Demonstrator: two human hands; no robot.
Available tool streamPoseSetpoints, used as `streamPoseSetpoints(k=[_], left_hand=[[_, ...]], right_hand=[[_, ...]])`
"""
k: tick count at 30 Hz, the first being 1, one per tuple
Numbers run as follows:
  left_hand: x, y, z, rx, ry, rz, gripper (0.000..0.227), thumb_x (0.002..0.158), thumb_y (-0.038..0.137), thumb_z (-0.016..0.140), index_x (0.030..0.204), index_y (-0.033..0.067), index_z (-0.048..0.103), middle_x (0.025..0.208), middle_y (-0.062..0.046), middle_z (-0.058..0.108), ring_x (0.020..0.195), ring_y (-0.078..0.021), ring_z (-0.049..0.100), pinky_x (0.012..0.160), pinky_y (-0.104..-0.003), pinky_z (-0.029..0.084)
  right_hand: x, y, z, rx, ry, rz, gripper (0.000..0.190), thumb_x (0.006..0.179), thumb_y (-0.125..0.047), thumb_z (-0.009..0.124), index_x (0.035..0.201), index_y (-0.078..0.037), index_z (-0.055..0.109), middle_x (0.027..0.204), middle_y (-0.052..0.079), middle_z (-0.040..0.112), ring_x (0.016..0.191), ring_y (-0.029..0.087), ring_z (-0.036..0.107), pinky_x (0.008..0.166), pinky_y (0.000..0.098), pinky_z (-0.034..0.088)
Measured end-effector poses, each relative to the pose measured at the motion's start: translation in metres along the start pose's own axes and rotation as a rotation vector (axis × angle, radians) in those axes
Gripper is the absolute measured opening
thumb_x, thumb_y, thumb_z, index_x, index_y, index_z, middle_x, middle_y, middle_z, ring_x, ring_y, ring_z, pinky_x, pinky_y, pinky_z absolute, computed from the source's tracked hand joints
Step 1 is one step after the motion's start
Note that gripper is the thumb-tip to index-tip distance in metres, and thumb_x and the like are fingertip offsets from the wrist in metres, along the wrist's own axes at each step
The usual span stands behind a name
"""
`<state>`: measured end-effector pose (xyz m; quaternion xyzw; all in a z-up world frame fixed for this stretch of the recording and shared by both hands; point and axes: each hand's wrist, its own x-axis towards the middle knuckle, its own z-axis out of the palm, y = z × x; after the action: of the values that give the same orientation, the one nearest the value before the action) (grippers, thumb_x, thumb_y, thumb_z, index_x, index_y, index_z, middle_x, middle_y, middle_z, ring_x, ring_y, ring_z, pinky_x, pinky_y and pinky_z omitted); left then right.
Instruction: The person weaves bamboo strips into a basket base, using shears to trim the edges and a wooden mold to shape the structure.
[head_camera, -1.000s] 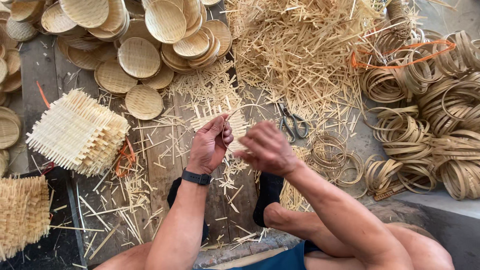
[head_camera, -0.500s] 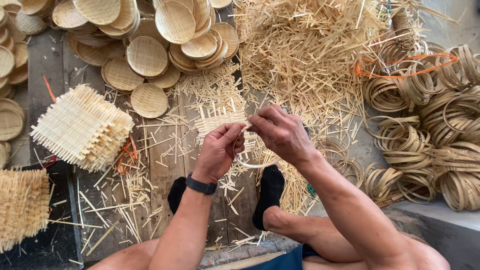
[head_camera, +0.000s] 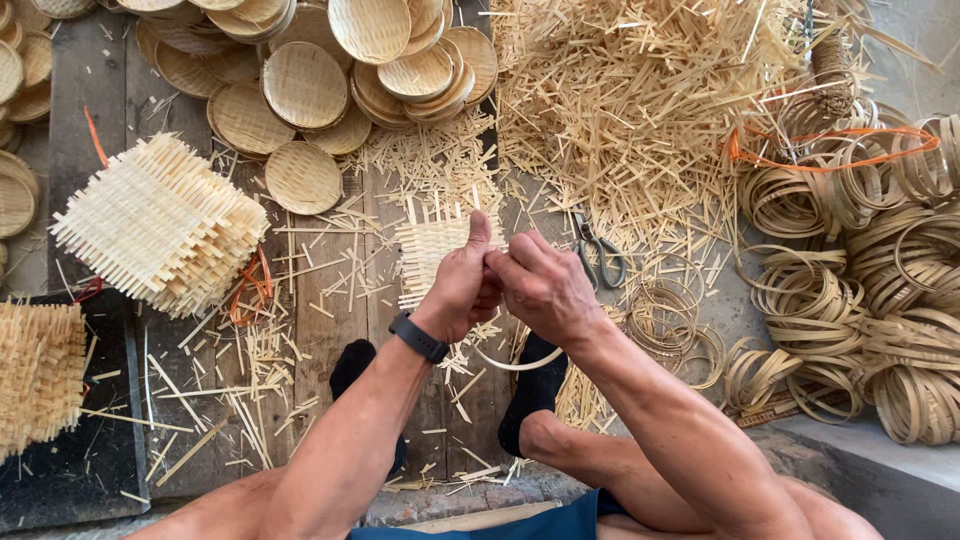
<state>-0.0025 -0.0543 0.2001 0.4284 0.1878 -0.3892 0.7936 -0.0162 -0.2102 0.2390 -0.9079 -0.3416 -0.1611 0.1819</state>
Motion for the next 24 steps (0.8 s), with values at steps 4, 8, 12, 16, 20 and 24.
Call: streamPoseSetpoints(k=[4,8,12,16,20,24], left_hand=[[0.001,-0.007,-0.008,-0.026,0.004,0.063,0.067,0.09,0.081,0.039,0.061,0.0204,0.039,0.052,0.01,0.03,0.039,-0.0059,0.026,0.035,-0.025,0.018],[0.002,-0.008,-0.022,-0.081,-0.091,0.354,0.059,0.087,0.068,0.062,0.084,0.0095,0.069,0.055,0.009,0.041,0.043,-0.0059,0.032,0.039,-0.025,0.027],[-0.004,0.002,-0.042,-0.476,-0.105,0.532,0.032,0.096,0.04,0.071,0.095,0.0079,0.066,0.069,0.003,0.055,0.064,-0.0097,0.051,0.062,-0.027,0.045],[-0.019,0.007,-0.048,-0.313,-0.143,0.392,0.021,0.096,0.023,0.064,0.093,0.0022,0.068,0.067,0.0,0.059,0.06,-0.0102,0.053,0.055,-0.027,0.045],[-0.032,0.018,-0.04,-0.053,-0.159,0.411,0.023,0.094,0.018,0.064,0.09,-0.0021,0.074,0.061,-0.002,0.058,0.051,-0.0095,0.048,0.048,-0.026,0.041],[-0.037,0.016,-0.033,0.076,-0.156,0.468,0.022,0.093,0.016,0.066,0.085,-0.0017,0.077,0.06,-0.002,0.058,0.051,-0.0088,0.048,0.049,-0.025,0.042]], right_hand=[[0.004,0.008,0.007,0.094,-0.132,0.05,0.008,0.091,-0.003,0.07,0.098,-0.006,0.074,0.079,0.004,0.053,0.067,0.015,0.056,0.047,0.0315,0.048],[0.009,0.022,0.011,0.753,0.082,0.556,0.021,0.091,-0.02,0.071,0.102,-0.002,0.074,0.085,0.006,0.065,0.071,0.017,0.062,0.058,0.0333,0.056],[-0.01,0.026,0.016,1.751,0.17,0.982,0.034,0.099,-0.031,0.061,0.103,0.0,0.074,0.079,0.008,0.067,0.069,0.018,0.064,0.066,0.039,0.061],[-0.036,0.042,0.027,1.906,0.108,0.82,0.033,0.105,-0.028,0.066,0.101,0.003,0.076,0.07,0.003,0.055,0.062,0.012,0.05,0.057,0.0289,0.045],[-0.044,0.051,0.032,1.965,0.077,0.782,0.03,0.101,-0.024,0.07,0.09,0.004,0.073,0.071,0.001,0.049,0.063,0.012,0.043,0.056,0.0276,0.036],[-0.044,0.052,0.028,1.974,0.084,0.622,0.029,0.098,-0.022,0.072,0.083,0.003,0.072,0.078,0.006,0.051,0.07,0.015,0.042,0.065,0.0312,0.035]])
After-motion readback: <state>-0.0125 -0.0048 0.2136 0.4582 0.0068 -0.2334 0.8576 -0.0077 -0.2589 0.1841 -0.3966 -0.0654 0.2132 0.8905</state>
